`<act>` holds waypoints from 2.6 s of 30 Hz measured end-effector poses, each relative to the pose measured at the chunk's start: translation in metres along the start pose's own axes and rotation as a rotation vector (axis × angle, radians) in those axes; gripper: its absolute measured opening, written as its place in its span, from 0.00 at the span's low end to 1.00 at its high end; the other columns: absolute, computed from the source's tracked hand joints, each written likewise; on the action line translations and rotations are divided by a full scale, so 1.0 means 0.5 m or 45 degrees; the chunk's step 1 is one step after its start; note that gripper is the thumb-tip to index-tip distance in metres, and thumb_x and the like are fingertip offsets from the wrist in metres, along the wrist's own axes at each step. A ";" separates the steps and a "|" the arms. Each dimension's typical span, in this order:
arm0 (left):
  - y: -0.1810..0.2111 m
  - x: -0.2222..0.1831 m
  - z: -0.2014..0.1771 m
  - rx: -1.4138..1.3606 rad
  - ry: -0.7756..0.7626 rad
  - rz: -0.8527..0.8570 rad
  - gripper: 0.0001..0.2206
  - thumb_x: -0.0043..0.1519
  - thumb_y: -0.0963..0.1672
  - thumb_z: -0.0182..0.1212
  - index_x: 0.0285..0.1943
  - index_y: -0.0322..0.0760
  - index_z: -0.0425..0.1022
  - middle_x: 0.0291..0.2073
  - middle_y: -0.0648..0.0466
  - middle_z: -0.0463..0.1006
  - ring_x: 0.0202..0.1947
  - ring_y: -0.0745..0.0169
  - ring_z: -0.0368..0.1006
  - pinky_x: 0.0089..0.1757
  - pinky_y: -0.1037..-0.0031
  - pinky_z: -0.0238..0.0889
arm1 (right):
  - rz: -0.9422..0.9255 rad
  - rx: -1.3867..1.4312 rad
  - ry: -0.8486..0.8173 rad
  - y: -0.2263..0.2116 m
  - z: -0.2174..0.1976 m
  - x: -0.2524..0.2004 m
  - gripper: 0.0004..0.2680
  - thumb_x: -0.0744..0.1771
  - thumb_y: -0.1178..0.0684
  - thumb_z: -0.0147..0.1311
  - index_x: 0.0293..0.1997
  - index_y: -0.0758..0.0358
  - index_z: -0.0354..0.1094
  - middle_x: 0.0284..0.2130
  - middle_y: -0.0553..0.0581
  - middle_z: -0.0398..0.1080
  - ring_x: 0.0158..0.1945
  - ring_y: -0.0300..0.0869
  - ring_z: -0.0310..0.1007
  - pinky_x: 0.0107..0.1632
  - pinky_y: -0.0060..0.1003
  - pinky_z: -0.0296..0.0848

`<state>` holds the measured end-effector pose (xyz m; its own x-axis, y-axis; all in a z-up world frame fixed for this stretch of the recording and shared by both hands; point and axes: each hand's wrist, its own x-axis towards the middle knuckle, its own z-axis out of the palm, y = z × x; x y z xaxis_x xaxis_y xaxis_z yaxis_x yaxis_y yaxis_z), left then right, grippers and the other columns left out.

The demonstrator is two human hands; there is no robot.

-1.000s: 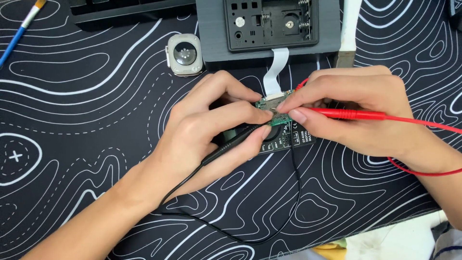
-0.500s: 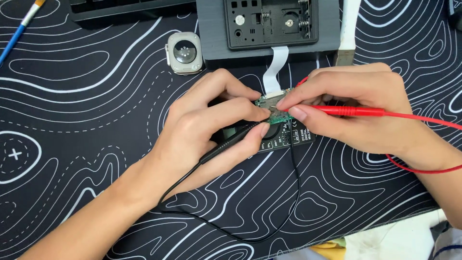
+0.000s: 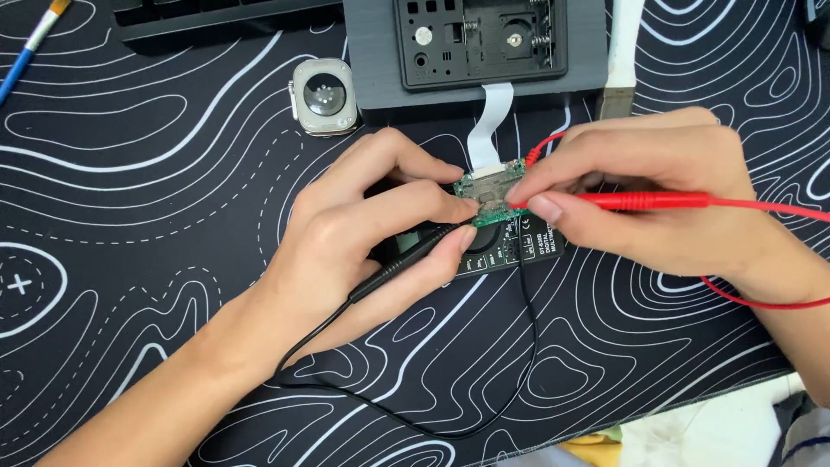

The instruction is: Testing contact points on a small circuit board using multimeter probes to check for electrical continuity or voltage.

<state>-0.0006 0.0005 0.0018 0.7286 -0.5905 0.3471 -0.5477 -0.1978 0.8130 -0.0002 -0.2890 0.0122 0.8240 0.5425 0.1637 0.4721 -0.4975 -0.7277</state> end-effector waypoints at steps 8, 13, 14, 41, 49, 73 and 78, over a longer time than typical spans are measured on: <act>-0.002 -0.001 0.000 0.015 -0.001 0.009 0.05 0.74 0.39 0.67 0.54 0.29 0.84 0.51 0.41 0.77 0.48 0.49 0.78 0.52 0.64 0.72 | -0.028 0.039 0.001 -0.006 0.007 0.003 0.03 0.72 0.61 0.62 0.46 0.66 0.83 0.33 0.56 0.82 0.31 0.38 0.79 0.38 0.27 0.75; 0.002 0.001 -0.002 0.000 -0.020 -0.017 0.05 0.74 0.40 0.66 0.54 0.30 0.84 0.52 0.42 0.76 0.48 0.51 0.78 0.52 0.65 0.73 | -0.020 0.011 0.009 -0.006 0.005 0.002 0.03 0.72 0.60 0.62 0.46 0.65 0.83 0.34 0.56 0.83 0.31 0.37 0.79 0.38 0.27 0.75; 0.002 0.001 -0.002 -0.002 -0.023 -0.020 0.05 0.74 0.40 0.66 0.54 0.29 0.84 0.51 0.41 0.76 0.47 0.51 0.78 0.52 0.65 0.73 | -0.018 0.015 0.011 -0.007 0.006 0.002 0.03 0.72 0.61 0.62 0.46 0.65 0.83 0.34 0.56 0.82 0.30 0.37 0.78 0.37 0.27 0.74; 0.001 0.000 -0.004 -0.011 -0.025 -0.003 0.05 0.75 0.39 0.67 0.54 0.28 0.83 0.52 0.41 0.76 0.47 0.49 0.77 0.52 0.65 0.73 | -0.051 -0.018 0.032 0.000 0.006 -0.004 0.04 0.72 0.63 0.60 0.44 0.69 0.82 0.32 0.59 0.81 0.32 0.40 0.80 0.39 0.29 0.77; 0.000 0.000 -0.004 -0.011 -0.019 0.012 0.05 0.75 0.39 0.66 0.53 0.27 0.83 0.51 0.40 0.76 0.47 0.48 0.77 0.51 0.64 0.73 | -0.072 -0.018 0.025 -0.001 0.010 -0.005 0.03 0.72 0.63 0.61 0.45 0.69 0.82 0.34 0.59 0.82 0.33 0.40 0.80 0.40 0.29 0.78; 0.001 0.001 -0.003 -0.003 -0.014 0.013 0.06 0.75 0.39 0.65 0.53 0.27 0.83 0.51 0.41 0.76 0.47 0.49 0.77 0.51 0.64 0.72 | -0.091 -0.011 0.027 -0.002 0.017 -0.003 0.03 0.72 0.64 0.61 0.45 0.69 0.81 0.36 0.59 0.83 0.33 0.42 0.81 0.41 0.31 0.79; 0.003 0.000 -0.003 -0.008 -0.017 0.006 0.05 0.75 0.39 0.65 0.54 0.28 0.83 0.51 0.42 0.76 0.48 0.49 0.78 0.53 0.65 0.73 | -0.102 0.017 0.010 -0.006 0.015 0.000 0.03 0.72 0.62 0.61 0.47 0.69 0.81 0.36 0.59 0.83 0.31 0.39 0.79 0.39 0.29 0.76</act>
<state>-0.0008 0.0012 0.0036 0.7205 -0.6018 0.3447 -0.5482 -0.1898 0.8145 -0.0040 -0.2823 0.0092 0.7864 0.5745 0.2269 0.5323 -0.4441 -0.7207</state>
